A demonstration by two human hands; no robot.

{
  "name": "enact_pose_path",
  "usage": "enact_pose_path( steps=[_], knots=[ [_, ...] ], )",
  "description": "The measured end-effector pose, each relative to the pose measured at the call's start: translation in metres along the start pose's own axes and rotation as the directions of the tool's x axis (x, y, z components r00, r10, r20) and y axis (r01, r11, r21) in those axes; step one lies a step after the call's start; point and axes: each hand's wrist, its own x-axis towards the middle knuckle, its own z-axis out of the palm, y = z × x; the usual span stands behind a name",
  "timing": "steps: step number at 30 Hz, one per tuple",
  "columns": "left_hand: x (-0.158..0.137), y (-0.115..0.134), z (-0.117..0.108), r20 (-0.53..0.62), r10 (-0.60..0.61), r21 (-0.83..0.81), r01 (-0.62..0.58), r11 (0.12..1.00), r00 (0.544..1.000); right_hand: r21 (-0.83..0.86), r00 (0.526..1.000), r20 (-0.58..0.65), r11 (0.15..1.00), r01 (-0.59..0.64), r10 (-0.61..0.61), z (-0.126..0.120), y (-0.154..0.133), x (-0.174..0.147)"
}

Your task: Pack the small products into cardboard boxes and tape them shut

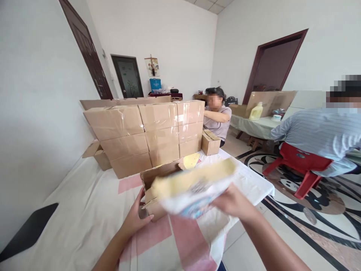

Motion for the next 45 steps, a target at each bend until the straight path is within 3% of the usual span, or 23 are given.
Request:
enact_pose_path(
  steps=[2, 4, 6, 8, 9, 11, 13, 14, 17, 20, 23, 25, 26, 28, 31, 33, 35, 36, 37, 38, 39, 42, 45],
  knots=[
    [0.0, -0.001, 0.0, 0.023, 0.059, 0.04, -0.06, 0.997, 0.998, 0.034, 0.947, -0.312, 0.995, 0.095, -0.08, -0.017, 0.01, 0.026],
    [0.001, -0.004, 0.001, 0.041, 0.101, 0.042, -0.103, 0.994, 0.994, -0.007, 0.93, -0.358, 0.996, 0.091, -0.087, -0.022, 0.024, 0.059],
    [0.002, -0.006, 0.001, 0.049, 0.119, 0.022, -0.12, 0.992, 0.992, -0.098, 0.986, -0.158, 0.995, 0.029, -0.045, -0.013, 0.039, 0.092],
    [0.002, -0.006, 0.002, 0.052, 0.125, 0.01, -0.125, 0.992, 0.991, -0.251, 0.985, 0.161, 0.968, -0.013, 0.055, 0.004, 0.055, 0.118],
    [0.002, -0.005, 0.002, 0.051, 0.118, 0.009, -0.119, 0.993, 0.992, -0.338, 0.94, 0.321, 0.941, -0.002, 0.118, 0.016, 0.062, 0.126],
    [0.003, -0.003, 0.003, 0.06, 0.092, 0.007, -0.093, 0.996, 0.994, -0.507, 0.788, 0.557, 0.859, 0.072, 0.262, 0.041, 0.075, 0.135],
    [0.003, -0.001, 0.003, 0.09, 0.073, -0.019, -0.072, 0.997, 0.993, -0.617, 0.646, 0.652, 0.773, 0.148, 0.396, 0.067, 0.084, 0.137],
    [0.003, 0.0, 0.003, 0.107, 0.073, -0.03, -0.07, 0.997, 0.992, -0.658, 0.599, 0.659, 0.735, 0.166, 0.454, 0.078, 0.089, 0.136],
    [0.0, -0.004, 0.005, 0.101, 0.094, -0.012, -0.094, 0.996, 0.99, -0.738, 0.495, 0.639, 0.651, 0.179, 0.589, 0.102, 0.104, 0.13],
    [-0.005, -0.018, 0.009, 0.041, 0.088, 0.032, -0.089, 0.995, 0.995, -0.752, 0.381, 0.644, 0.64, 0.155, 0.664, 0.108, 0.118, 0.126],
    [-0.007, -0.032, 0.013, 0.002, 0.064, 0.036, -0.064, 0.997, 0.998, -0.721, 0.335, 0.676, 0.683, 0.117, 0.657, 0.103, 0.126, 0.123],
    [-0.006, -0.034, 0.014, -0.002, 0.068, 0.029, -0.068, 0.997, 0.998, -0.7, 0.351, 0.691, 0.706, 0.108, 0.632, 0.099, 0.126, 0.119],
    [-0.006, -0.032, 0.014, 0.003, 0.074, 0.025, -0.075, 0.997, 0.997, -0.685, 0.381, 0.698, 0.72, 0.11, 0.606, 0.097, 0.126, 0.117],
    [-0.005, -0.023, 0.015, 0.013, 0.077, 0.014, -0.077, 0.997, 0.997, -0.643, 0.481, 0.705, 0.756, 0.125, 0.521, 0.092, 0.121, 0.112],
    [-0.006, -0.009, 0.016, 0.01, 0.05, -0.005, -0.05, 0.999, 0.999, -0.513, 0.66, 0.688, 0.845, 0.15, 0.301, 0.075, 0.11, 0.099],
    [-0.007, -0.009, 0.017, 0.021, 0.054, -0.019, -0.054, 0.998, 0.998, -0.401, 0.821, 0.556, 0.907, 0.129, 0.129, 0.059, 0.107, 0.084],
    [-0.007, -0.014, 0.018, 0.002, 0.14, 0.026, -0.14, 0.99, 0.99, -0.286, 0.985, 0.172, 0.955, 0.078, -0.029, 0.044, 0.116, 0.063],
    [-0.006, -0.017, 0.018, -0.023, 0.217, 0.091, -0.214, 0.973, 0.976, -0.209, 0.995, -0.08, 0.977, 0.048, -0.066, 0.039, 0.125, 0.05],
    [-0.004, -0.019, 0.017, -0.042, 0.307, 0.179, -0.295, 0.939, 0.951, -0.114, 0.952, -0.3, 0.993, 0.024, -0.057, 0.037, 0.137, 0.038],
    [-0.002, -0.018, 0.017, -0.047, 0.398, 0.272, -0.371, 0.888, 0.916, -0.003, 0.899, -0.437, 1.0, 0.003, -0.004, 0.038, 0.151, 0.026],
    [0.001, -0.016, 0.016, -0.033, 0.469, 0.352, -0.429, 0.832, 0.883, 0.105, 0.868, -0.492, 0.994, -0.016, 0.066, 0.041, 0.166, 0.016],
    [0.009, 0.006, 0.012, -0.015, 0.544, 0.439, -0.483, 0.758, 0.839, 0.277, 0.891, -0.416, 0.958, -0.069, 0.184, 0.062, 0.202, -0.004],
    [0.015, 0.027, 0.009, -0.039, 0.536, 0.411, -0.476, 0.778, 0.843, 0.247, 0.921, -0.373, 0.969, -0.018, 0.112, 0.078, 0.212, -0.008]
  ],
)
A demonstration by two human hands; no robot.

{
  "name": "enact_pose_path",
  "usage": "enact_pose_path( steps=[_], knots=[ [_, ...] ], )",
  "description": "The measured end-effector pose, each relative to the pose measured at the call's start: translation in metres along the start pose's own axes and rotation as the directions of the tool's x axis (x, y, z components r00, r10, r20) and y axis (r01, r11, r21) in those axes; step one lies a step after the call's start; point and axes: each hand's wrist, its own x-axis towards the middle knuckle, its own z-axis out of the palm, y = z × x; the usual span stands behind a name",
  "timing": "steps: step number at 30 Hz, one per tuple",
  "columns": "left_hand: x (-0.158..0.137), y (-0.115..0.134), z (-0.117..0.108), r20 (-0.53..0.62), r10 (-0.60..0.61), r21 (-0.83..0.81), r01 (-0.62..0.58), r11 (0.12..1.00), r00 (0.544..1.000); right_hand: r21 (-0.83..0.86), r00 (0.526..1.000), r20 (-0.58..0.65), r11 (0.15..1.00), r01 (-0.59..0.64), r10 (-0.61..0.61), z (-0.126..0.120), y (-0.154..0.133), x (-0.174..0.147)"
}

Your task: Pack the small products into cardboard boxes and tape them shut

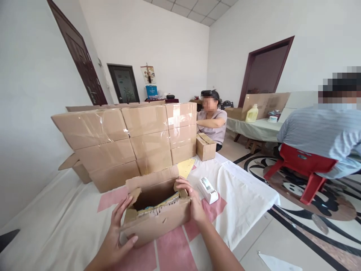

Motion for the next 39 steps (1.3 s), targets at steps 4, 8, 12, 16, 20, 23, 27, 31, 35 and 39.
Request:
enact_pose_path(
  steps=[4, 8, 12, 16, 20, 23, 27, 31, 35, 39],
  knots=[
    [0.007, 0.003, 0.002, -0.017, -0.006, -0.087, 0.005, 0.996, 1.0, 0.003, 0.998, 0.058, 0.999, -0.039, 0.039, 0.004, -0.009, -0.004],
    [0.017, 0.011, 0.014, -0.172, -0.347, -0.248, 0.3, 0.921, 0.922, -0.048, 0.989, 0.047, 0.99, -0.135, 0.138, 0.002, -0.019, -0.008],
    [0.044, 0.024, 0.019, -0.18, -0.532, -0.44, 0.416, 0.796, 0.827, 0.015, 0.989, 0.061, 0.99, -0.139, 0.138, -0.001, -0.024, -0.008],
    [0.066, 0.016, 0.021, -0.16, -0.602, -0.576, 0.421, 0.7, 0.782, 0.112, 0.986, 0.034, 0.979, -0.168, 0.166, -0.004, -0.018, -0.007],
    [0.072, -0.004, 0.02, -0.077, -0.58, -0.622, 0.415, 0.663, 0.811, 0.178, 0.987, 0.038, 0.971, -0.16, 0.156, -0.003, -0.001, -0.007],
    [0.067, -0.012, 0.016, -0.091, -0.511, -0.575, 0.373, 0.728, 0.855, 0.183, 0.985, 0.027, 0.967, -0.175, 0.173, -0.002, 0.004, -0.007],
    [0.06, -0.015, 0.006, -0.17, -0.33, -0.406, 0.24, 0.882, 0.929, 0.05, 0.984, 0.016, 0.983, -0.176, 0.176, -0.002, -0.003, -0.006],
    [0.06, -0.02, 0.002, -0.129, -0.085, -0.284, 0.046, 0.958, 0.988, -0.079, 0.987, 0.018, 0.984, -0.159, 0.161, -0.002, -0.011, -0.004],
    [0.057, -0.022, 0.01, -0.174, -0.083, -0.314, 0.024, 0.949, 0.981, -0.11, 0.987, 0.013, 0.982, -0.156, 0.159, 0.001, -0.007, -0.004],
    [0.053, -0.02, 0.016, -0.211, -0.123, -0.336, 0.046, 0.941, 0.97, -0.096, 0.992, 0.0, 0.988, -0.123, 0.124, 0.005, -0.004, -0.004]
  ],
)
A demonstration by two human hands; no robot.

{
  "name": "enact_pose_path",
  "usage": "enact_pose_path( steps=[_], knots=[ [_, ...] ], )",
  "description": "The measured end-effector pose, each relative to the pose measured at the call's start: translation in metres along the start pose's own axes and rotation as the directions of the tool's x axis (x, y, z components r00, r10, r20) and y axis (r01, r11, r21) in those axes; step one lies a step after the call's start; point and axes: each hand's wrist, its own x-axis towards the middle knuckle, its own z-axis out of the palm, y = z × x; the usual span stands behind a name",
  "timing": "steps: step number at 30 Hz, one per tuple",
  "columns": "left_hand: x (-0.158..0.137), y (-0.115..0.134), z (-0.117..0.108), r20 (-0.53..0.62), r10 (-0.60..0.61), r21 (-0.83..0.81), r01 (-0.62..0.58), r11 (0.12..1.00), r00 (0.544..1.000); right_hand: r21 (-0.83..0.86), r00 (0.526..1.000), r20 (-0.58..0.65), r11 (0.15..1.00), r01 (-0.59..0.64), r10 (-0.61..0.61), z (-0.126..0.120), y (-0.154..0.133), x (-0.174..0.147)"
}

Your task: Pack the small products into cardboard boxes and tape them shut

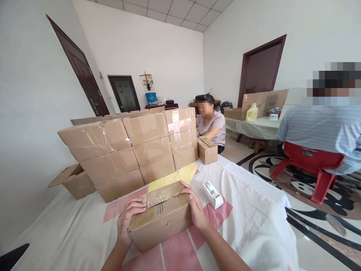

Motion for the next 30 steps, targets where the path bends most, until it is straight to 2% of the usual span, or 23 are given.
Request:
enact_pose_path(
  steps=[3, 6, 7, 8, 10, 13, 14, 16, 19, 23, 25, 27, 30],
  knots=[
    [-0.003, 0.0, 0.001, -0.018, -0.019, -0.008, 0.019, 1.0, 1.0, -0.034, 0.999, 0.035, 0.999, -0.007, 0.008, -0.004, -0.009, 0.008],
    [-0.008, 0.001, 0.004, -0.048, -0.035, 0.007, 0.035, 0.999, 0.998, -0.15, 0.981, 0.186, 0.988, -0.027, 0.055, -0.021, -0.027, 0.025],
    [-0.01, 0.003, 0.006, -0.069, -0.043, 0.016, 0.044, 0.999, 0.997, -0.206, 0.978, 0.196, 0.978, -0.035, 0.077, -0.031, -0.033, 0.031],
    [-0.012, 0.005, 0.008, -0.097, -0.056, 0.02, 0.058, 0.998, 0.994, -0.266, 0.982, 0.168, 0.963, -0.041, 0.088, -0.042, -0.039, 0.037],
    [-0.014, 0.011, 0.013, -0.171, -0.088, 0.003, 0.09, 0.996, 0.981, -0.377, 0.997, 0.022, 0.924, -0.062, 0.076, -0.069, -0.048, 0.045],
    [-0.014, 0.021, 0.013, -0.221, -0.101, -0.034, 0.096, 0.995, 0.97, -0.48, 0.984, -0.16, 0.866, -0.142, 0.073, -0.12, -0.051, 0.05],
    [-0.013, 0.024, 0.01, -0.191, -0.096, -0.024, 0.093, 0.995, 0.977, -0.49, 0.977, -0.189, 0.852, -0.182, 0.1, -0.136, -0.048, 0.049],
    [-0.009, 0.028, 0.002, -0.063, -0.086, 0.027, 0.087, 0.996, 0.994, -0.479, 0.957, -0.22, 0.834, -0.274, 0.188, -0.163, -0.039, 0.044],
    [-0.002, 0.036, -0.012, 0.126, -0.088, 0.119, 0.073, 0.99, 0.988, -0.482, 0.917, -0.201, 0.78, -0.399, 0.345, -0.186, -0.019, 0.033],
    [0.007, 0.051, -0.021, 0.311, -0.1, 0.328, -0.008, 0.945, 0.945, -0.601, 0.882, -0.138, 0.67, -0.437, 0.452, -0.186, 0.0, 0.023],
    [0.01, 0.059, -0.023, 0.384, -0.115, 0.434, -0.069, 0.898, 0.916, -0.629, 0.874, -0.103, 0.65, -0.427, 0.474, -0.18, 0.005, 0.022],
    [0.012, 0.063, -0.023, 0.416, -0.118, 0.481, -0.108, 0.87, 0.902, -0.642, 0.871, -0.056, 0.65, -0.406, 0.489, -0.174, 0.008, 0.023],
    [0.013, 0.064, -0.023, 0.407, -0.064, 0.439, -0.134, 0.888, 0.911, -0.645, 0.867, -0.038, 0.651, -0.4, 0.496, -0.166, 0.013, 0.028]
  ],
)
